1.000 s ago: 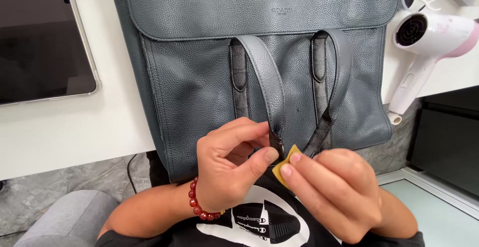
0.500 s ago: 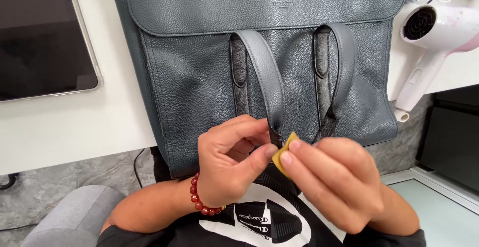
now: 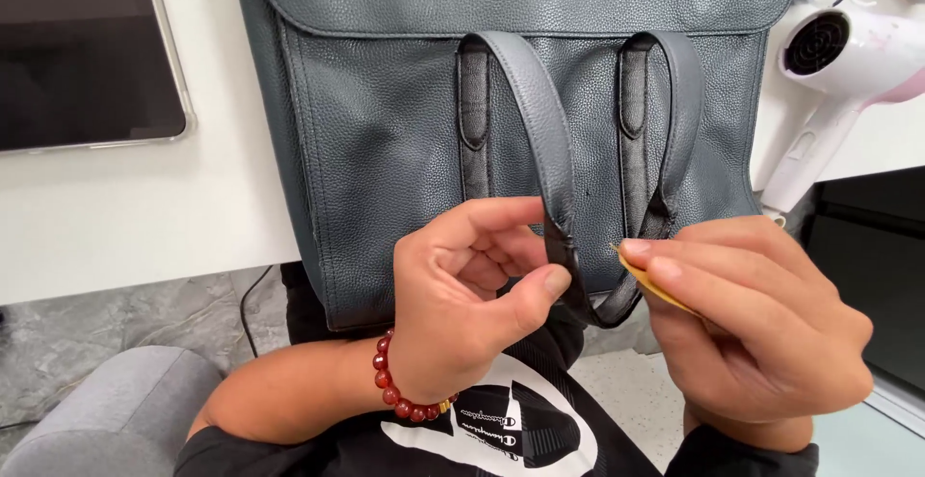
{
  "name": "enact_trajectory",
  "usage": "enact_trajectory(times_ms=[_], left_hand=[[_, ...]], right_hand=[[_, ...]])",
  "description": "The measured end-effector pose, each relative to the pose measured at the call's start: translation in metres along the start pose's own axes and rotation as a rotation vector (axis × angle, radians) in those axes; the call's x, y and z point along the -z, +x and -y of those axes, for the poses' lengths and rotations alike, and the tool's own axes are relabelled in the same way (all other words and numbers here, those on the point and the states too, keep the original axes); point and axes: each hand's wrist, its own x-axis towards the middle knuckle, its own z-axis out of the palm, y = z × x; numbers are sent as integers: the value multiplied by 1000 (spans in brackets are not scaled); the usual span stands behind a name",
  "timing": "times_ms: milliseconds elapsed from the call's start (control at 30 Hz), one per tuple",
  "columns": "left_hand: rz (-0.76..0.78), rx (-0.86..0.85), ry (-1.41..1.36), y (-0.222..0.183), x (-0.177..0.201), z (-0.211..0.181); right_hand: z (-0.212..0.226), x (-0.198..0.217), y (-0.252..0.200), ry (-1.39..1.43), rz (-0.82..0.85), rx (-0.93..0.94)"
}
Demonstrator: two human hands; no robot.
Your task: The person wipes the handle of a grey leather bag with a tissue, then rubs the handle repeatedly with a small yellow sanding block, rotating the bag to work on different sections of the handle. Black debris from the sanding accumulates on the white desk surface as they continue abrading the handle.
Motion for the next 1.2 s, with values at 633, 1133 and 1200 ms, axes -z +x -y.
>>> enact_trajectory(times_ms=[633, 1133, 1200], left_hand=[[6, -32, -9, -3, 2, -1], [55, -137, 69, -3, 12, 5], [66, -186, 66, -4, 10, 6]], right_hand=[[14, 2, 7, -214, 183, 377], [2, -7, 7, -256, 158, 581], [1, -8, 6, -266, 149, 544]])
